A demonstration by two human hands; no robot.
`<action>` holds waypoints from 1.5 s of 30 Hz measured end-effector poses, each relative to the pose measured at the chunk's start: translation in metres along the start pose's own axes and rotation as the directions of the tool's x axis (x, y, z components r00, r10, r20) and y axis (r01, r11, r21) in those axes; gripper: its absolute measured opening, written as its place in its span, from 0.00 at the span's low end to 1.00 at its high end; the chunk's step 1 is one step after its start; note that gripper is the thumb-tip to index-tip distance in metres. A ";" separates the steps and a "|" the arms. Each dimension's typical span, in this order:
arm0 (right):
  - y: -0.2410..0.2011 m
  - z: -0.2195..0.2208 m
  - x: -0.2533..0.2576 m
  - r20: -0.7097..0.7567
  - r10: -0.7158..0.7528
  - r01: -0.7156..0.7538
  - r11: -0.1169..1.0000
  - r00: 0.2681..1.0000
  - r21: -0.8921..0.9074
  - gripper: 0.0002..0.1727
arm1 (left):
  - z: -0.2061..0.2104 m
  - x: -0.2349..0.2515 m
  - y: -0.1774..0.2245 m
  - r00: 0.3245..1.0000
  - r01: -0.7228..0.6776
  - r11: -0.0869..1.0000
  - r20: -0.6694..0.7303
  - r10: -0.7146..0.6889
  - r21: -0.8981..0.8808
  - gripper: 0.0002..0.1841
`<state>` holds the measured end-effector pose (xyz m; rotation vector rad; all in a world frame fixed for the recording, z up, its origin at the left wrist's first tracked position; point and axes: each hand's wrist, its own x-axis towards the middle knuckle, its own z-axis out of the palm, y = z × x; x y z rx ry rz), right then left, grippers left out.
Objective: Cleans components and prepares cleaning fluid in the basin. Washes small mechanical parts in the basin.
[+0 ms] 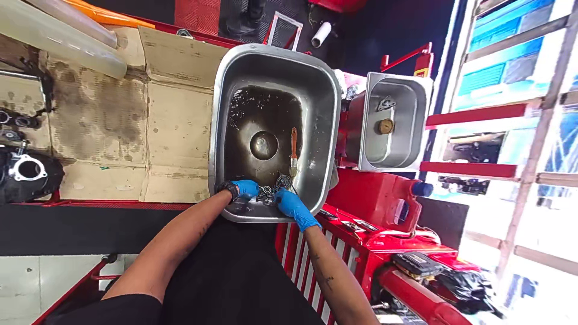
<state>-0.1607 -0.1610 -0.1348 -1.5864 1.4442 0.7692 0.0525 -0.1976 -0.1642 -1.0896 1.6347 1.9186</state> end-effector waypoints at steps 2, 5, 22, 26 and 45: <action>0.010 0.001 0.001 0.017 -0.081 0.081 0.997 0.997 0.007 0.16 | -0.003 -0.002 0.000 1.000 0.008 0.954 0.002 -0.008 -0.301 0.20; 0.013 0.005 0.007 0.036 -0.129 0.130 0.991 0.991 -0.036 0.16 | -0.007 -0.011 0.001 1.000 -0.023 0.876 -0.004 0.024 -0.482 0.27; -0.009 -0.027 0.003 -0.202 -0.237 0.311 0.682 0.950 0.662 0.15 | 0.017 -0.015 0.011 0.880 -0.373 0.710 -0.471 0.066 -0.597 0.17; -0.019 -0.035 0.000 -0.241 -0.215 0.297 0.870 0.947 0.394 0.19 | 0.021 -0.012 0.018 0.805 -0.280 0.889 -0.593 0.012 -0.361 0.16; -0.044 -0.055 -0.004 -0.348 -0.405 0.483 0.301 0.845 0.822 0.20 | 0.010 -0.067 0.032 0.589 -0.536 0.701 -0.803 -0.089 -0.471 0.17</action>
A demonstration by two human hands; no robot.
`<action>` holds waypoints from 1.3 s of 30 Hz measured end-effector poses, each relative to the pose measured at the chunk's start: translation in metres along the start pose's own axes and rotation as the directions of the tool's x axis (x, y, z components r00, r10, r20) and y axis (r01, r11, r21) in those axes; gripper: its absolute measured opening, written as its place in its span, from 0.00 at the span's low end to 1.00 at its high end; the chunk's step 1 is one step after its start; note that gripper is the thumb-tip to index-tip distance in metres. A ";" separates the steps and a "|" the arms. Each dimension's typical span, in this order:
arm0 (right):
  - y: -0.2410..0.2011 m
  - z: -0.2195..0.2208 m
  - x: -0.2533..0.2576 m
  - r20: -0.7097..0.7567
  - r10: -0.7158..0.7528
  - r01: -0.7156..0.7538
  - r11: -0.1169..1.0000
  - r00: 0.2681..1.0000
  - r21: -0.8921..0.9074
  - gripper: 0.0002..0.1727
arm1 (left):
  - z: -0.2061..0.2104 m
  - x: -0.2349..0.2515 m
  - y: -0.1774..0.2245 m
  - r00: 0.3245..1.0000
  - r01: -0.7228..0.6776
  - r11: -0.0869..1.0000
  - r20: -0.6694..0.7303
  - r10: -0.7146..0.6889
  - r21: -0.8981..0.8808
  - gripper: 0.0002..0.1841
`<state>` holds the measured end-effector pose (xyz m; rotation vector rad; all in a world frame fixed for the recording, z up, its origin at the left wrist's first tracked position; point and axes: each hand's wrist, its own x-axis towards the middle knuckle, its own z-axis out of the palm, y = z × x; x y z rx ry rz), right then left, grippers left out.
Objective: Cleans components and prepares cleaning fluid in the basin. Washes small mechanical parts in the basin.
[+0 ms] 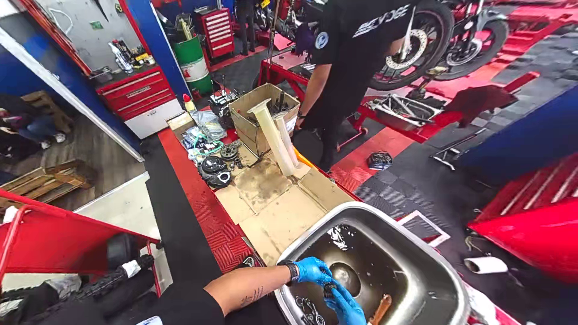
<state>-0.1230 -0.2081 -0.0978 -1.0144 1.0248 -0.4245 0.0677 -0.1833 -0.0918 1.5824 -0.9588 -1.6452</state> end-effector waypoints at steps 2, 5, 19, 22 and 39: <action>-0.012 0.010 0.008 0.018 -0.009 0.009 1.000 1.000 -0.006 0.18 | -0.021 -0.008 0.015 0.999 -0.046 0.992 0.008 0.046 0.115 0.16; -0.035 0.041 0.033 0.064 -0.042 0.047 0.995 0.997 -0.088 0.17 | -0.073 -0.017 0.030 0.987 -0.160 0.946 0.027 0.159 0.283 0.15; -0.112 0.450 0.324 0.117 -0.195 0.224 0.738 0.974 -0.637 0.17 | -0.578 -0.027 0.007 0.944 0.067 0.831 -0.304 0.126 0.552 0.17; -0.114 0.526 0.389 0.063 -0.236 0.207 0.658 0.970 -0.724 0.20 | -0.675 -0.005 -0.001 0.920 0.149 0.792 -0.377 0.109 0.592 0.18; -0.066 0.642 0.514 -0.068 -0.553 0.160 0.352 0.830 -0.922 0.18 | -0.779 0.065 -0.051 0.945 0.057 0.595 -0.235 0.227 0.802 0.16</action>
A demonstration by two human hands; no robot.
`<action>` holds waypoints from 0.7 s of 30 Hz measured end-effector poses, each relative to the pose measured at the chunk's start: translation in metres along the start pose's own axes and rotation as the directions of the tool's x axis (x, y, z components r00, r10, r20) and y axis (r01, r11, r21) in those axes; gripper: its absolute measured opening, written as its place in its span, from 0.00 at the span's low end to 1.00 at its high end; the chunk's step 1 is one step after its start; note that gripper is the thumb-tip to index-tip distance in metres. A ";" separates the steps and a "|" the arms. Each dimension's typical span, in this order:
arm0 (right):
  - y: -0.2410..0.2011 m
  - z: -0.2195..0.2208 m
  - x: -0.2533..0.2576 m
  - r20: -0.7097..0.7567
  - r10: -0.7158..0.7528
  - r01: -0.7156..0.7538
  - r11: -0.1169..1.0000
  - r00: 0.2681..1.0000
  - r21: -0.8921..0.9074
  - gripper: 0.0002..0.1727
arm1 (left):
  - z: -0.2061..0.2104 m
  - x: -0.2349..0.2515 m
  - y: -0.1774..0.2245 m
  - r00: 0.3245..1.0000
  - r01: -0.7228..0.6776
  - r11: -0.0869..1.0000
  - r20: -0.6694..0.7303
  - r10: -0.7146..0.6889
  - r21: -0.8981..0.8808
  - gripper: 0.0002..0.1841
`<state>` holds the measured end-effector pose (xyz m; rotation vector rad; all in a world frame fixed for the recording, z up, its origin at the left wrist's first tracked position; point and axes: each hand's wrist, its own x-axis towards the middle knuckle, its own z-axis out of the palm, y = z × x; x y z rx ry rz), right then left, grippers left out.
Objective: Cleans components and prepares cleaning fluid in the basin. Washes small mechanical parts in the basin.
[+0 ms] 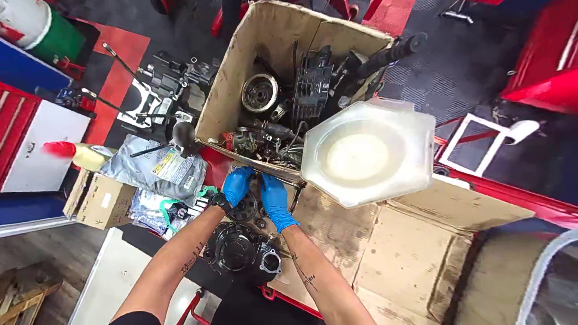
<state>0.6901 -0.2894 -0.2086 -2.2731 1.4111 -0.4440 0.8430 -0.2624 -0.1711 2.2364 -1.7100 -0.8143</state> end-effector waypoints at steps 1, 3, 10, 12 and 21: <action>0.000 0.000 -0.001 0.008 0.019 -0.019 1.000 1.000 0.005 0.19 | 0.001 0.001 -0.001 1.000 -0.001 1.000 0.008 0.001 -0.001 0.16; 0.001 0.001 -0.002 0.024 0.055 -0.055 0.998 0.998 0.022 0.20 | 0.000 0.002 0.000 1.000 -0.001 1.000 0.020 0.001 -0.007 0.17; 0.003 -0.009 -0.011 0.068 0.146 -0.152 0.984 0.987 0.095 0.24 | 0.004 0.003 -0.009 0.994 -0.040 0.994 -0.106 0.029 -0.098 0.15; 0.001 -0.011 -0.012 0.037 0.146 -0.148 0.986 0.989 0.074 0.25 | 0.002 0.002 -0.010 0.986 -0.051 0.996 -0.163 0.040 -0.067 0.14; -0.033 -0.010 0.007 0.011 -0.062 0.063 0.966 0.998 -0.252 0.13 | -0.001 0.001 -0.013 0.992 -0.021 0.998 -0.123 0.012 -0.067 0.15</action>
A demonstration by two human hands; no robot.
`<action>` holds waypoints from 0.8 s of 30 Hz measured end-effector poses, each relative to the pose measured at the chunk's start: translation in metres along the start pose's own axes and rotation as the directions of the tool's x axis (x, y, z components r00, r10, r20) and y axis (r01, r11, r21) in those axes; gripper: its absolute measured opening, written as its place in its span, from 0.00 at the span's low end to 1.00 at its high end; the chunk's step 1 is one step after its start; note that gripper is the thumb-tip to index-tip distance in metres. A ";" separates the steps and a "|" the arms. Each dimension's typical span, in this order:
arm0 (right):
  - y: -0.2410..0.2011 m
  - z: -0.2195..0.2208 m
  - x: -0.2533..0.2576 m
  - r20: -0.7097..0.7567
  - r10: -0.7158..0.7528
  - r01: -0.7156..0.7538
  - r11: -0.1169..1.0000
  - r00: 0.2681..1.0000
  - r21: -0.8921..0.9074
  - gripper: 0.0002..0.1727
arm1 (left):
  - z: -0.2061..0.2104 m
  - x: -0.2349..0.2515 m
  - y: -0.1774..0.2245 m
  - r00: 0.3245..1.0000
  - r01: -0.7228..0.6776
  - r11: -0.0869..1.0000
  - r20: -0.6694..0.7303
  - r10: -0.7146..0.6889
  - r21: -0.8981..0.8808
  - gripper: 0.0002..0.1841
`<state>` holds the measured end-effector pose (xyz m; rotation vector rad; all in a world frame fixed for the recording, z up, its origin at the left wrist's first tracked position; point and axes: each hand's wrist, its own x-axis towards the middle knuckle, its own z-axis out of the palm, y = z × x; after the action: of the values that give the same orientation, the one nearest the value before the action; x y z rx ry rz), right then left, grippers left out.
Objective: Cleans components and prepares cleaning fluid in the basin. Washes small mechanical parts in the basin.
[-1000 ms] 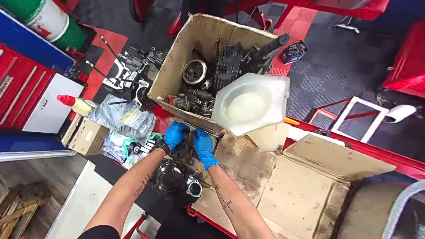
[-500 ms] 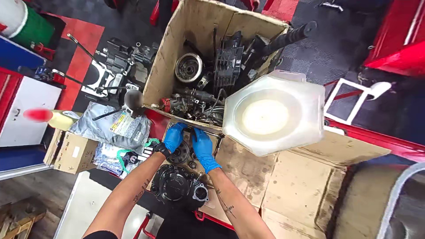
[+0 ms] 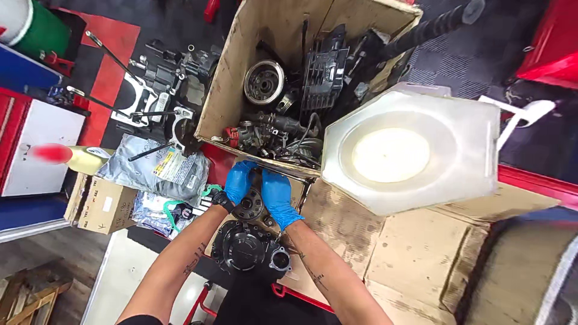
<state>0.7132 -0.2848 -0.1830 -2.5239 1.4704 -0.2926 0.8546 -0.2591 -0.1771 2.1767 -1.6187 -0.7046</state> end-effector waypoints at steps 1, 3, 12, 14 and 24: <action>0.000 -0.001 0.003 0.009 0.000 0.000 1.000 1.000 -0.010 0.12 | 0.000 0.000 0.000 1.000 0.015 1.000 0.013 -0.015 0.003 0.15; -0.001 -0.004 0.007 0.033 0.006 -0.005 1.000 0.999 -0.016 0.10 | 0.002 0.002 0.000 1.000 0.023 1.000 0.014 -0.023 0.012 0.16; 0.003 -0.003 0.013 0.092 -0.086 0.083 0.996 0.992 0.037 0.11 | 0.006 0.006 -0.002 0.999 0.025 1.000 0.040 -0.025 0.011 0.16; 0.006 0.001 0.009 0.070 -0.117 0.114 0.993 0.991 0.040 0.11 | 0.004 0.007 -0.002 0.996 0.033 0.999 0.086 -0.035 0.022 0.17; 0.005 0.011 0.015 -0.060 -0.061 0.060 0.998 0.996 -0.019 0.13 | -0.003 0.011 0.003 0.985 0.054 0.992 0.158 -0.071 0.111 0.19</action>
<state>0.7192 -0.2999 -0.1936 -2.5992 1.4254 -0.3712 0.8564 -0.2709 -0.1748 2.3074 -1.7088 -0.8516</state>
